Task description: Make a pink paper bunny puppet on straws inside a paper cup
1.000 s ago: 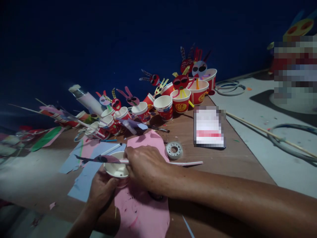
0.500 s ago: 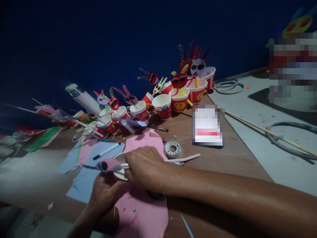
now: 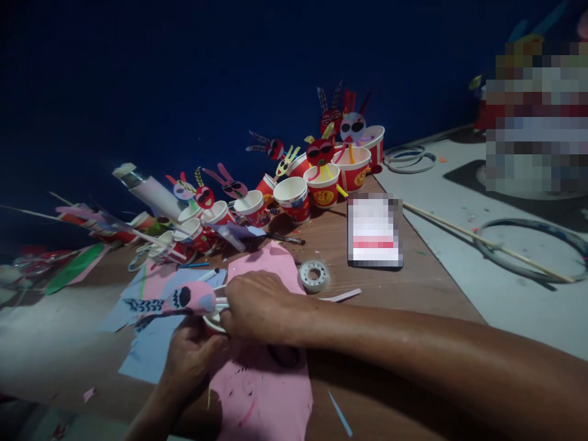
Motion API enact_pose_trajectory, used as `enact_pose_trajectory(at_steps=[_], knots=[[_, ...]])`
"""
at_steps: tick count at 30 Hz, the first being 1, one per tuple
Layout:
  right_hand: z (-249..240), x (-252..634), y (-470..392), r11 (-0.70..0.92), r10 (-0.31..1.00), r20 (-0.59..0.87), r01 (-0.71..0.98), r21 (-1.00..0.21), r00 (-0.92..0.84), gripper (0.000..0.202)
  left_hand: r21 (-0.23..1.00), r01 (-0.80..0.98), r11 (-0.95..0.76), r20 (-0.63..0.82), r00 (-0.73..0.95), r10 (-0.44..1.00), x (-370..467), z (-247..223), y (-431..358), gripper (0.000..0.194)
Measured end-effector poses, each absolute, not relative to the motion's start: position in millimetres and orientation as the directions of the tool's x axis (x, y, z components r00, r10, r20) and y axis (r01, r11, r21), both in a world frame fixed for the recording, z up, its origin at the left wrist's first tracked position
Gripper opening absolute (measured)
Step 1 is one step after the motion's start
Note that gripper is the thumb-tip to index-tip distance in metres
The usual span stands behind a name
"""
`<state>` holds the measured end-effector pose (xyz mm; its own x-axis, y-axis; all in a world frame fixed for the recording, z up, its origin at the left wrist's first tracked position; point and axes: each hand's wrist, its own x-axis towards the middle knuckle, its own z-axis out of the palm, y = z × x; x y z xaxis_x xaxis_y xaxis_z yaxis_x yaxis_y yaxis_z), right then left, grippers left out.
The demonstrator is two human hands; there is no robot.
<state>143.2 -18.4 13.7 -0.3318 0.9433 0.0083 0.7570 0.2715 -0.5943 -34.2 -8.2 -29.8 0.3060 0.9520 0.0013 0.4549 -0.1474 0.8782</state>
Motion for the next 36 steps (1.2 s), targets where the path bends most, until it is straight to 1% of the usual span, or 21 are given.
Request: enact_pose_trajectory(at_steps=[3, 7, 10, 14, 17, 21, 24, 31, 36], knots=[[13.4, 143.7, -18.0, 0.255, 0.949, 0.002, 0.763, -0.593, -0.316, 0.024, 0.907, 0.404, -0.116, -0.011, 0.299, 0.954, -31.2, -31.9, -9.6, 0.021], [11.0, 144.2, -17.1, 0.252, 0.949, 0.015, 0.733, -0.632, -0.314, 0.03, 0.942, 0.32, -0.104, 0.011, 0.279, 0.96, -30.0, -37.4, -11.1, 0.035], [9.2, 143.7, -17.0, 0.241, 0.954, 0.017, 0.73, -0.64, -0.3, 0.029, 0.933, 0.341, -0.116, 0.019, 0.273, 0.962, -30.0, -38.5, -12.9, 0.037], [7.6, 142.2, -17.9, 0.231, 0.96, 0.027, 0.733, -0.64, -0.278, 0.029, 0.882, 0.425, -0.203, 0.08, 0.289, 0.954, -27.9, -34.3, -14.5, 0.034], [6.7, 141.3, -18.5, 0.231, 0.962, 0.041, 0.724, -0.65, -0.269, 0.027, 0.808, 0.515, -0.287, 0.138, 0.309, 0.941, -26.8, -30.9, -14.3, 0.035], [5.2, 141.1, -19.0, 0.249, 0.96, 0.073, 0.699, -0.671, -0.271, 0.025, 0.714, 0.589, -0.378, 0.203, 0.342, 0.917, -27.9, -28.3, -14.1, 0.03], [3.3, 140.9, -19.4, 0.265, 0.957, 0.102, 0.677, -0.687, -0.27, 0.022, 0.684, 0.614, -0.394, 0.197, 0.365, 0.91, -29.2, -28.0, -14.6, 0.03], [-2.5, 139.1, -18.8, 0.27, 0.96, 0.143, 0.649, -0.712, -0.242, 0.019, 0.645, 0.627, -0.438, 0.204, 0.41, 0.889, -32.2, -34.5, -13.5, 0.043], [-4.5, 137.9, -17.2, 0.255, 0.964, 0.145, 0.618, -0.744, -0.222, 0.017, 0.607, 0.624, -0.492, 0.221, 0.463, 0.858, -32.0, -36.4, -13.1, 0.038]])
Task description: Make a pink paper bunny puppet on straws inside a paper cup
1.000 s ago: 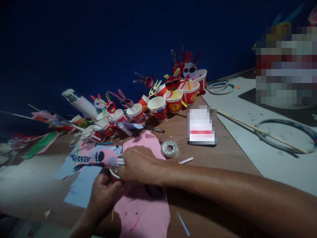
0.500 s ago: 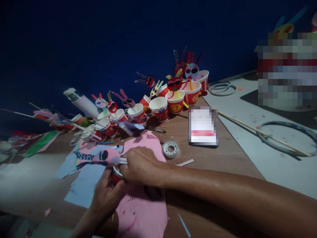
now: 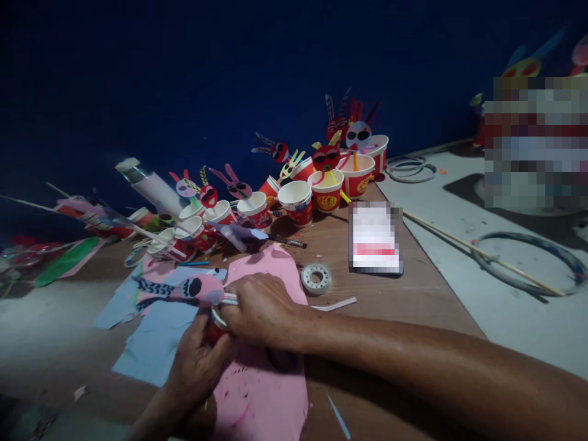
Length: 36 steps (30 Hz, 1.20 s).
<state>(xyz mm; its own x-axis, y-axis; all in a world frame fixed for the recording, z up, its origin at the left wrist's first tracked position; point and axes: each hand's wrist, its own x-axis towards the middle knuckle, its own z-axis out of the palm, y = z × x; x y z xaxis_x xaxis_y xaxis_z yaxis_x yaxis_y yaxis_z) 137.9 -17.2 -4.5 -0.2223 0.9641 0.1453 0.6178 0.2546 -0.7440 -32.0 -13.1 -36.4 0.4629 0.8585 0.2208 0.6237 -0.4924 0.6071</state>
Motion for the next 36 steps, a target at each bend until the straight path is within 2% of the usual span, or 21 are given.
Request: enact_pose_trajectory(at_steps=[3, 6, 11, 14, 18, 21, 23, 25, 28, 34, 36], knots=[[-2.7, 138.3, -17.3, 0.268, 0.958, 0.145, 0.598, -0.755, -0.246, 0.017, 0.621, 0.611, -0.49, 0.231, 0.455, 0.86, -31.0, -37.0, -14.2, 0.04], [0.2, 139.4, -18.1, 0.276, 0.952, 0.132, 0.585, -0.762, -0.278, 0.015, 0.726, 0.548, -0.417, 0.208, 0.403, 0.891, -30.1, -38.5, -14.0, 0.043], [6.4, 143.9, -13.8, 0.221, 0.954, 0.056, 0.563, -0.796, -0.295, 0.018, 0.954, 0.245, -0.175, 0.088, 0.328, 0.941, -34.0, -40.7, -8.3, 0.054], [11.3, 150.1, -7.5, 0.192, 0.969, 0.073, 0.531, -0.825, -0.236, 0.022, 0.995, 0.08, -0.064, 0.038, 0.287, 0.957, -42.2, -36.2, -6.3, 0.058], [16.0, 158.7, -1.4, 0.154, 0.986, 0.093, 0.533, -0.832, -0.139, 0.027, 0.997, -0.07, -0.038, 0.052, 0.205, 0.977, -58.5, -29.9, -7.2, 0.062], [12.8, 159.7, 1.0, 0.191, 0.981, 0.119, 0.649, -0.736, -0.155, 0.026, 0.99, -0.14, -0.005, 0.026, 0.151, 0.988, -69.8, -33.9, -7.7, 0.072], [5.4, 157.8, 3.4, 0.217, 0.976, 0.142, 0.767, -0.605, -0.164, 0.028, 0.983, -0.182, 0.014, 0.011, 0.136, 0.991, -75.0, -39.4, -7.3, 0.078], [-4.9, 155.3, 6.7, 0.196, 0.979, 0.145, 0.874, -0.444, -0.146, 0.039, 0.978, -0.209, 0.031, -0.004, 0.127, 0.992, -78.6, -44.5, -6.7, 0.082], [-18.0, 153.6, 10.4, 0.196, 0.974, 0.167, 0.947, -0.255, -0.156, 0.052, 0.978, -0.205, 0.043, -0.015, 0.133, 0.991, -83.8, -48.6, -5.3, 0.083], [-4.7, 160.4, 1.3, 0.382, 0.911, 0.224, 0.913, -0.146, -0.346, 0.065, 0.973, -0.226, 0.05, -0.025, 0.114, 0.993, -96.5, -47.8, -2.6, 0.08], [8.2, 165.0, -3.7, 0.407, 0.901, 0.22, 0.905, -0.122, -0.375, 0.063, 0.962, -0.269, 0.038, -0.019, 0.073, 0.997, -97.8, -46.0, -2.8, 0.077]])
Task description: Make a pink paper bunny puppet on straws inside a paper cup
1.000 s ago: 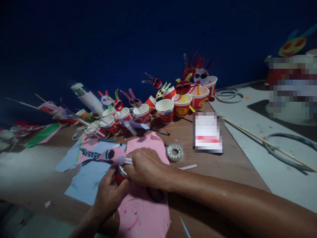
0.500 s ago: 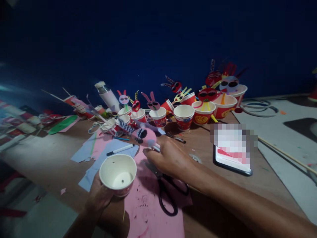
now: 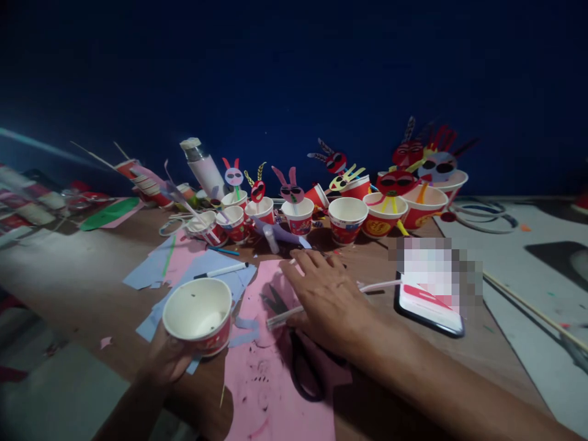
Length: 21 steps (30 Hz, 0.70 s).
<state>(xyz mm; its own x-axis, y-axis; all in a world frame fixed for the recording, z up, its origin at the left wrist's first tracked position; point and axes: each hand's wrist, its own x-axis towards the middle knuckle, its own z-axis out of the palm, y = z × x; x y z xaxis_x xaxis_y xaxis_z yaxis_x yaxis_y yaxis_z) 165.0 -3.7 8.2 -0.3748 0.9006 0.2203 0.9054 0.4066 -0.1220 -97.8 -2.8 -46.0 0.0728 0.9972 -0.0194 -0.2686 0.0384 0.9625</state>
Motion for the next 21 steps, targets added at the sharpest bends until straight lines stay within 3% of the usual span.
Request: enact_pose_trajectory(at_steps=[2, 5, 8, 10, 16, 21], knots=[[19.8, 169.3, -7.5, 0.386, 0.914, 0.177, 0.918, -0.093, -0.366, 0.049, 0.952, -0.304, 0.028, -0.016, 0.043, 0.999, -97.8, -43.8, -2.9, 0.073], [28.3, 171.9, -12.0, 0.383, 0.922, -0.024, 0.92, -0.083, -0.386, 0.018, 0.945, -0.326, 0.018, 0.0, 0.055, 0.998, -99.7, -41.4, -1.2, 0.07], [24.9, 168.0, -18.5, 0.436, 0.866, -0.217, 0.893, -0.11, -0.45, 0.016, 0.936, -0.351, -0.007, 0.03, 0.062, 0.998, -106.9, -42.0, 2.0, 0.071], [18.6, 163.6, -24.5, 0.436, 0.853, -0.272, 0.894, -0.1, -0.446, 0.017, 0.93, -0.369, -0.008, 0.029, 0.052, 0.998, -112.5, -43.2, 3.8, 0.071], [-4.1, 154.9, -36.0, 0.348, 0.898, -0.245, 0.931, -0.115, -0.366, 0.031, 0.923, -0.383, 0.022, 0.001, 0.059, 0.998, -119.7, -45.9, 5.7, 0.07], [-4.4, 148.3, -32.2, 0.342, 0.92, -0.152, 0.929, -0.141, -0.362, 0.026, 0.943, -0.329, 0.038, -0.02, 0.059, 0.998, -126.3, -47.1, 4.0, 0.069]])
